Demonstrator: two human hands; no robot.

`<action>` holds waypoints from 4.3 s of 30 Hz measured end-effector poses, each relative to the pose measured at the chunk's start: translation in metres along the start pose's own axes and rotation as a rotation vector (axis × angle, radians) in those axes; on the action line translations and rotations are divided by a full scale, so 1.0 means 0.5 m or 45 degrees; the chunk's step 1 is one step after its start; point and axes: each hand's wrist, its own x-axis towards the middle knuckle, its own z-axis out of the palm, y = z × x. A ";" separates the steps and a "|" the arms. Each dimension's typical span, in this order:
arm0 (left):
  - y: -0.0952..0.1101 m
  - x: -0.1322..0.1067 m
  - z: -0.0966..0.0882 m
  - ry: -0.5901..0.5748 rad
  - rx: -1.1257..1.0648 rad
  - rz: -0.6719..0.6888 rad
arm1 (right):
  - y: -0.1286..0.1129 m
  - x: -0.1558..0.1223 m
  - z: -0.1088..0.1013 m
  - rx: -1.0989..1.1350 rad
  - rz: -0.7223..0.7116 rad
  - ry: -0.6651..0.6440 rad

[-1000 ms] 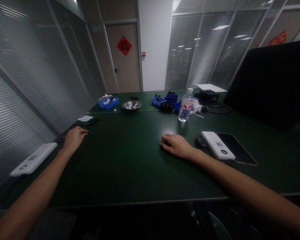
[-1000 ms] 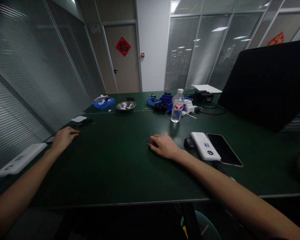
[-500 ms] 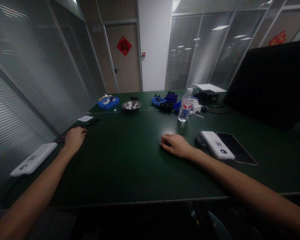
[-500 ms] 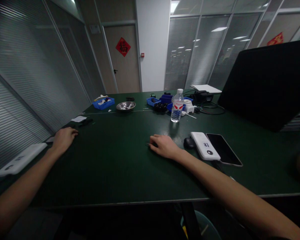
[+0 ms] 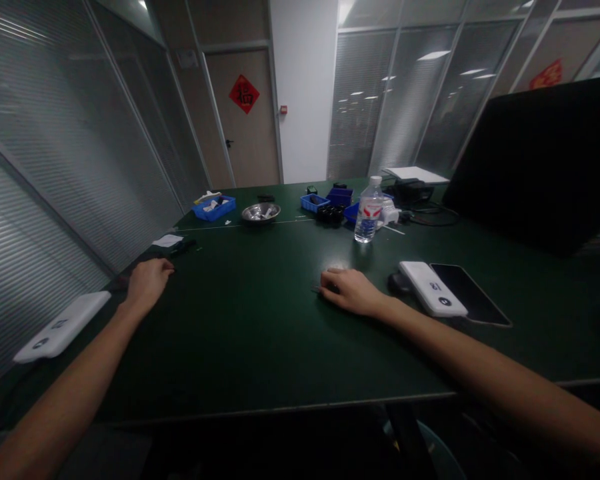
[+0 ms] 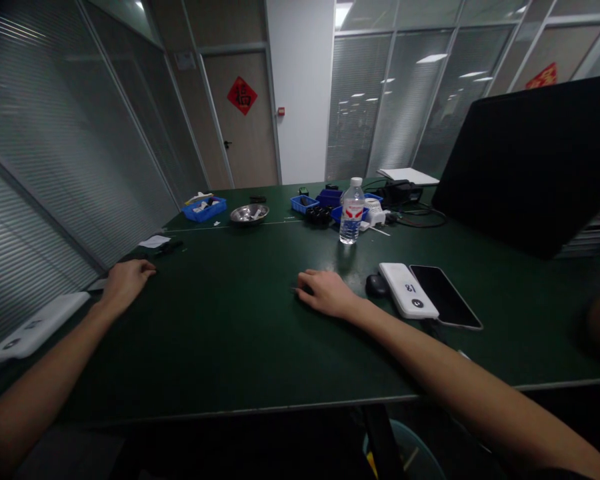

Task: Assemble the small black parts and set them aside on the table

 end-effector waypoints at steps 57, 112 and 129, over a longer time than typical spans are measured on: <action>0.517 -0.194 0.011 -0.318 -0.972 0.857 | -0.044 -0.008 0.000 0.084 -0.170 -0.044; 0.523 -0.203 -0.005 -0.284 -1.045 0.941 | -0.063 -0.014 -0.004 0.140 -0.235 -0.026; 0.523 -0.208 -0.014 -0.217 -1.214 0.956 | -0.068 -0.015 0.001 0.328 -0.214 0.044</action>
